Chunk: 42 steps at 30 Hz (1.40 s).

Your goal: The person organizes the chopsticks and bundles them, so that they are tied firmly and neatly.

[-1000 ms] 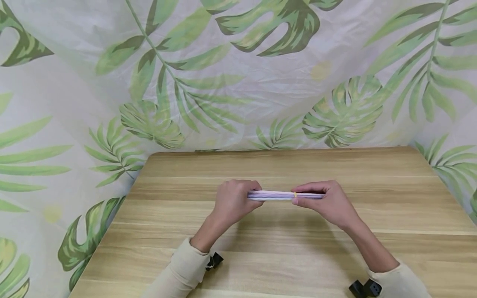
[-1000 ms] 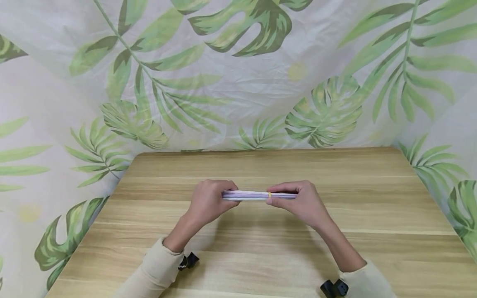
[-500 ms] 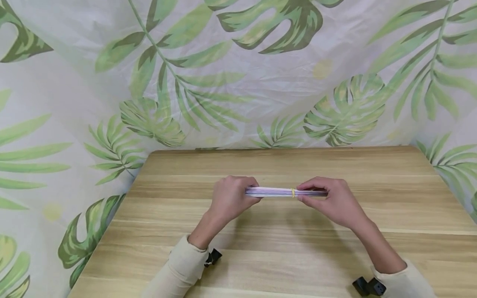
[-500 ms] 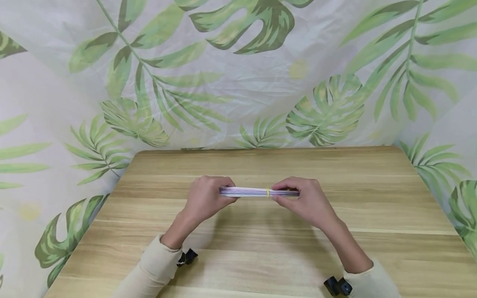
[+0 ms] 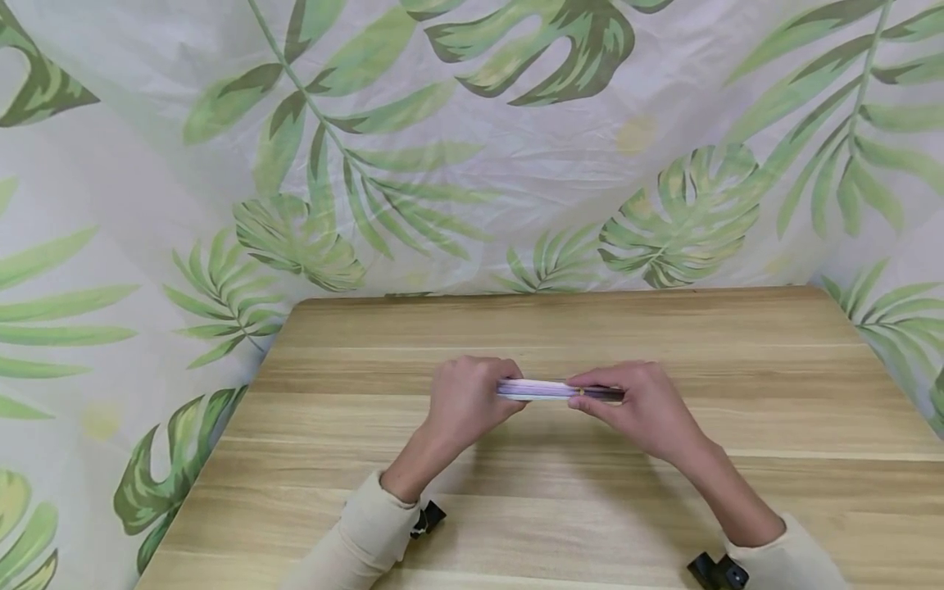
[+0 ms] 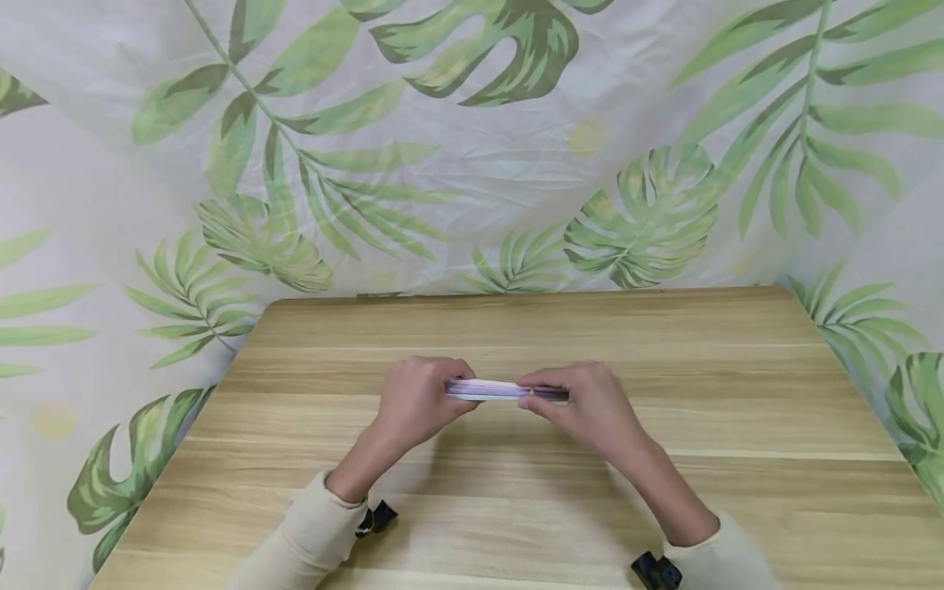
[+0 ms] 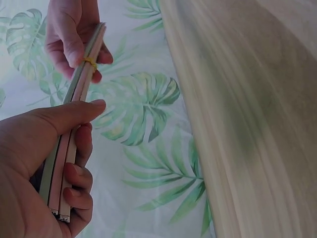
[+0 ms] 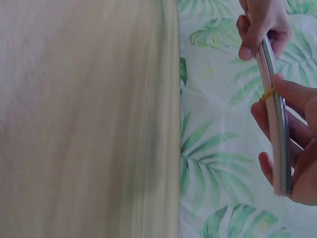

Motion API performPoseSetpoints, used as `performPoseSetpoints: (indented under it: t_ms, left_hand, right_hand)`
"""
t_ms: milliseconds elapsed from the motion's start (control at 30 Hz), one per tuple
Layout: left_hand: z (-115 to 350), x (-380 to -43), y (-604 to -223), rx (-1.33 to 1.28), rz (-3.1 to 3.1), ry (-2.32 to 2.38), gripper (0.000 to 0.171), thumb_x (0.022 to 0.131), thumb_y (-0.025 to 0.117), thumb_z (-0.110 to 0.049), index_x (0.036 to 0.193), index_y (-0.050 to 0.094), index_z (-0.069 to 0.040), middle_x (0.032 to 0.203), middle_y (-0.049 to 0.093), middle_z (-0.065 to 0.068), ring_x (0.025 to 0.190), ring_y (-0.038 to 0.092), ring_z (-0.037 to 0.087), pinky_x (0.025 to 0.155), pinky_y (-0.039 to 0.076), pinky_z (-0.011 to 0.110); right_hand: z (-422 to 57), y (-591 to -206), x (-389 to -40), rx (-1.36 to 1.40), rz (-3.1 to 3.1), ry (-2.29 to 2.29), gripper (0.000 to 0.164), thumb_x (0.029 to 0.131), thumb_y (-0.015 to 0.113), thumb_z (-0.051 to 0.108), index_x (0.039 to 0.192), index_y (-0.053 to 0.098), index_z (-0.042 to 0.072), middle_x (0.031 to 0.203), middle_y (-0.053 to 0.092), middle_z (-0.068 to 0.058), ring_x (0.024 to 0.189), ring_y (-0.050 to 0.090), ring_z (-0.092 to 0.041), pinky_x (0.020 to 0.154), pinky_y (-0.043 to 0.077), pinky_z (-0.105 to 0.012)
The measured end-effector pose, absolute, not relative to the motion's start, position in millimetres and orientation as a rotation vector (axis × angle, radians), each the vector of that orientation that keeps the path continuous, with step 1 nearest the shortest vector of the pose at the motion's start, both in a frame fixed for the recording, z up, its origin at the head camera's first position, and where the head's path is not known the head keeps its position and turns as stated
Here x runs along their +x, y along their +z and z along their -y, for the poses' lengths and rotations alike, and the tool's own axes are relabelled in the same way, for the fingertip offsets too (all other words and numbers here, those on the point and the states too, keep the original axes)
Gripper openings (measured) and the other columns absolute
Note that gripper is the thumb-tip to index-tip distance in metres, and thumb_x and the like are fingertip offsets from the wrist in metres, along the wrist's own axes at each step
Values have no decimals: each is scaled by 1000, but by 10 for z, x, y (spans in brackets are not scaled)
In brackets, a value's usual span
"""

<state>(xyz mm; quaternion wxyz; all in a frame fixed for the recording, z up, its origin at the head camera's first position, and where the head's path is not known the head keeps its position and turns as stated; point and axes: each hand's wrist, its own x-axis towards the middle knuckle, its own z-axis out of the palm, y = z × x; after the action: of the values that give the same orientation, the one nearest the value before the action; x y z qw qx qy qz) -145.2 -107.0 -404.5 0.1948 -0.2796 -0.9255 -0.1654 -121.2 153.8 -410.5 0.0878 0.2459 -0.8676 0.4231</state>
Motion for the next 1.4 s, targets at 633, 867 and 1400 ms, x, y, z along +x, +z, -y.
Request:
performPoseSetpoints:
  t_ms: [633, 867, 1400]
  left_hand:
    - [1063, -1433, -3989, -715, 2645, -520, 21, 76, 98, -32, 85, 82, -23, 72, 75, -9, 52, 47, 4, 48, 35, 22]
    - [1053, -1443, -3988, -703, 2621, -535, 19, 75, 98, -25, 83, 81, -22, 70, 74, -9, 51, 45, 4, 48, 35, 22]
    - [1006, -1413, -4013, -758, 2613, -515, 19, 74, 98, -31, 81, 82, -24, 71, 76, -11, 53, 54, 4, 50, 39, 21]
  right_hand:
    - [-1665, -4059, -1215, 706, 2606, 1225, 20, 90, 88, 17, 109, 84, 19, 102, 83, 3, 86, 77, -9, 70, 60, -26]
    - [-1592, -4082, -1209, 692, 2504, 1084, 23, 83, 92, 12, 105, 86, 16, 101, 84, 1, 84, 78, -10, 69, 59, -29]
    - [-1407, -4123, -1172, 753, 2436, 1035, 25, 81, 93, 16, 105, 87, 13, 101, 85, -3, 81, 80, -13, 64, 59, -23]
